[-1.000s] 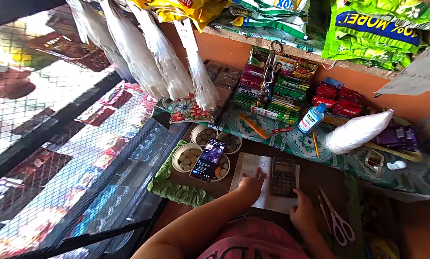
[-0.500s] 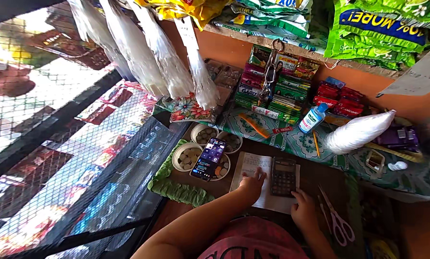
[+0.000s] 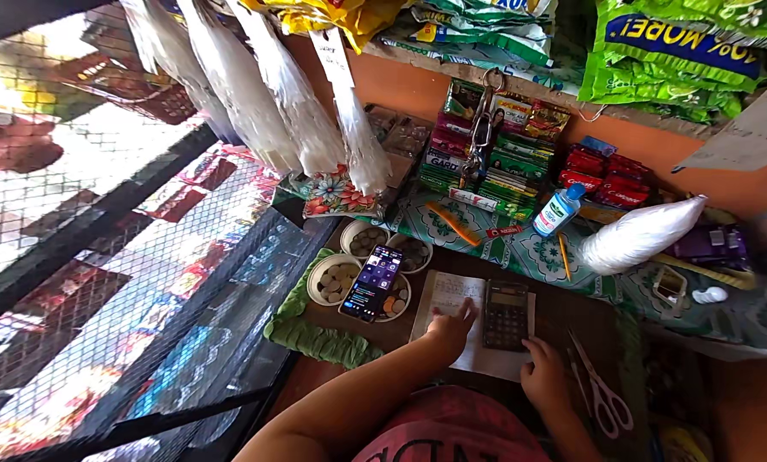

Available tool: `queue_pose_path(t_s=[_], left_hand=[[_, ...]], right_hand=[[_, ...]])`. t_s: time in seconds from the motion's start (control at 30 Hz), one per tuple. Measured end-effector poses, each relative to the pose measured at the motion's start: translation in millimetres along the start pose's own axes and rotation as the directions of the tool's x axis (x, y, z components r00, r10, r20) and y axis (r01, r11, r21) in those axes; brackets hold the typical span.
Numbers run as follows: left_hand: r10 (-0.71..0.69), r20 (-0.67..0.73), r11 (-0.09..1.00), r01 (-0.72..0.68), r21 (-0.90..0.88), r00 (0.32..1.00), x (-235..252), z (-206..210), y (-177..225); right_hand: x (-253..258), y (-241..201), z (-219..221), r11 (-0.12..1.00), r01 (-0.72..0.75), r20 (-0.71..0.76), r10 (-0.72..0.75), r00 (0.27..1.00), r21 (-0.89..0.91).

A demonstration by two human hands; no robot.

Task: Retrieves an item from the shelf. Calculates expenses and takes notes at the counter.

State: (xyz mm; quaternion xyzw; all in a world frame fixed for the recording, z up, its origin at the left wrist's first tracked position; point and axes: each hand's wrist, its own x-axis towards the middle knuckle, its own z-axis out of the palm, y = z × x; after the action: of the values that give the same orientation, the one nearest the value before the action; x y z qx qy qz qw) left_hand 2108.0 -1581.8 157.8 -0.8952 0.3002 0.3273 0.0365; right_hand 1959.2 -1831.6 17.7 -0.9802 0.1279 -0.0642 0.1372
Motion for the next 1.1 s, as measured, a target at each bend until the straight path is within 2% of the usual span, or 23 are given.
queue_pose_path(t_s=[0.5, 0.8, 0.9, 1.1], left_hand=[[-0.011, 0.036, 1.000, 0.010, 0.027, 0.999, 2, -2, 3], [-0.038, 0.007, 0.999, 0.038, 0.013, 0.999, 5, 7, 10], [-0.011, -0.035, 1.000, 0.011, 0.016, 0.999, 7, 14, 11], [0.032, -0.034, 0.999, -0.031, 0.043, 0.999, 11, 16, 8]], right_hand=[[3, -2, -4, 0.999, -0.012, 0.041, 0.014, 0.999, -0.049], [6, -2, -5, 1.000, -0.009, 0.061, 0.011, 0.998, -0.030], [5, -3, -4, 1.000, -0.011, 0.068, 0.012, 0.998, -0.018], [0, -2, -1, 1.000, -0.008, 0.057, 0.009, 0.998, -0.020]])
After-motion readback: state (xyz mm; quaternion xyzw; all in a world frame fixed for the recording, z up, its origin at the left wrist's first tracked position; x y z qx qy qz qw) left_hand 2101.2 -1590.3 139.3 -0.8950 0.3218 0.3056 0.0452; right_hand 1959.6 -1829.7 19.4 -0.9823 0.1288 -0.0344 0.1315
